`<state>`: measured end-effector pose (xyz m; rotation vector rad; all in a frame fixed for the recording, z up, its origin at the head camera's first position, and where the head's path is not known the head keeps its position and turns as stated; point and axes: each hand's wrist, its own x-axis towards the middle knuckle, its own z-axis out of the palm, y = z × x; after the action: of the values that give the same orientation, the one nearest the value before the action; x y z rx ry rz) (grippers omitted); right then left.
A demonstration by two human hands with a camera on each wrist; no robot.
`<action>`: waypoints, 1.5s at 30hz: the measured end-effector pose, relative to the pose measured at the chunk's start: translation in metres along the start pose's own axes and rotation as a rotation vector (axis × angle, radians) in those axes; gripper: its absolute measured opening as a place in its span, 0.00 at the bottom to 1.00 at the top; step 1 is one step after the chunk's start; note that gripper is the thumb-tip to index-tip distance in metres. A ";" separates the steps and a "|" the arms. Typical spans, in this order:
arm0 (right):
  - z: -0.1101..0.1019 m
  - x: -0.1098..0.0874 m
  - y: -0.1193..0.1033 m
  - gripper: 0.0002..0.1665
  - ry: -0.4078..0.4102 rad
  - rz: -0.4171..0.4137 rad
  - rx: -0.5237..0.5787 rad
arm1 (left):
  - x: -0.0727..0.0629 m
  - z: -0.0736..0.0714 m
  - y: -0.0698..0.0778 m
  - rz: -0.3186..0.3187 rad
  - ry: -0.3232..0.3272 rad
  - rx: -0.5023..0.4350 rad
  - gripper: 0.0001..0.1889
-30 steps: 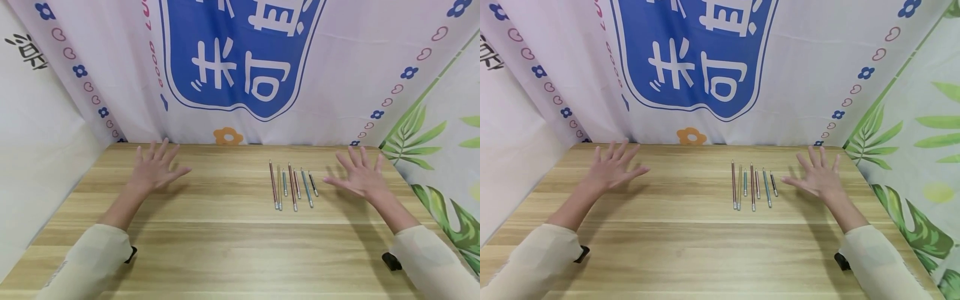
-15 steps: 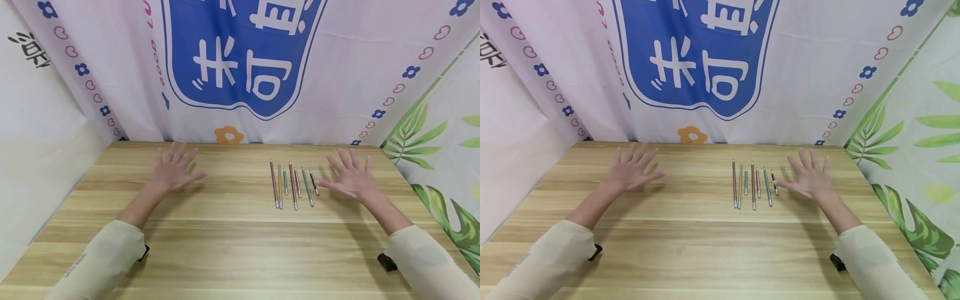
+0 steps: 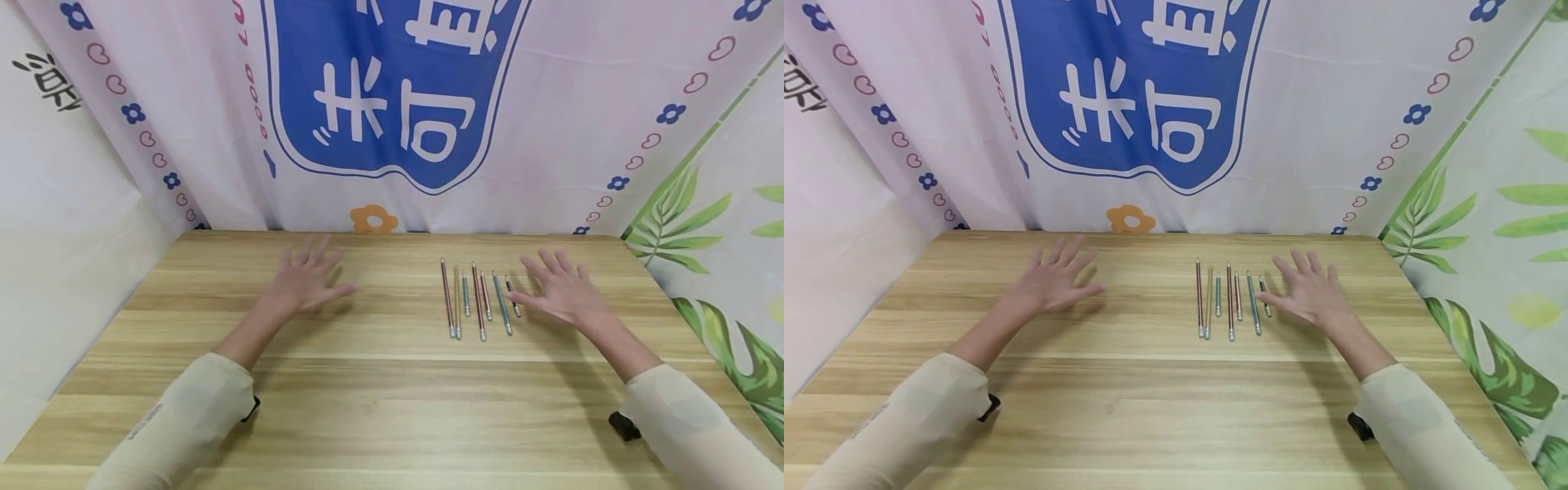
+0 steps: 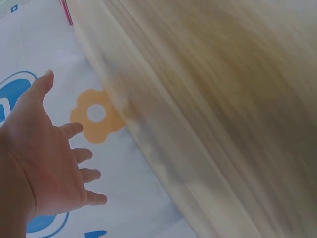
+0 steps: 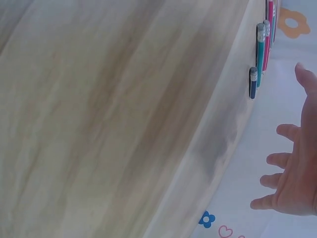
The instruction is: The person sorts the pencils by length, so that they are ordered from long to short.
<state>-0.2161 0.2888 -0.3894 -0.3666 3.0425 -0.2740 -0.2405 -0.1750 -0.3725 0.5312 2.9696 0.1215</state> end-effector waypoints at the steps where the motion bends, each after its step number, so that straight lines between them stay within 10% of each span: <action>1: 0.000 0.000 -0.001 0.54 0.001 -0.008 -0.006 | 0.001 0.000 0.002 0.005 -0.008 -0.010 0.46; 28: 0.001 0.008 -0.019 0.40 0.070 -0.073 0.186 | 0.033 0.012 0.066 0.204 -0.052 -0.216 0.39; 45: 0.002 0.012 -0.025 0.25 0.079 -0.118 0.409 | 0.054 0.020 0.103 0.203 -0.032 -0.410 0.31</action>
<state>-0.2218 0.2621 -0.3877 -0.5121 2.9359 -0.9165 -0.2529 -0.0585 -0.3878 0.7595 2.7363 0.7123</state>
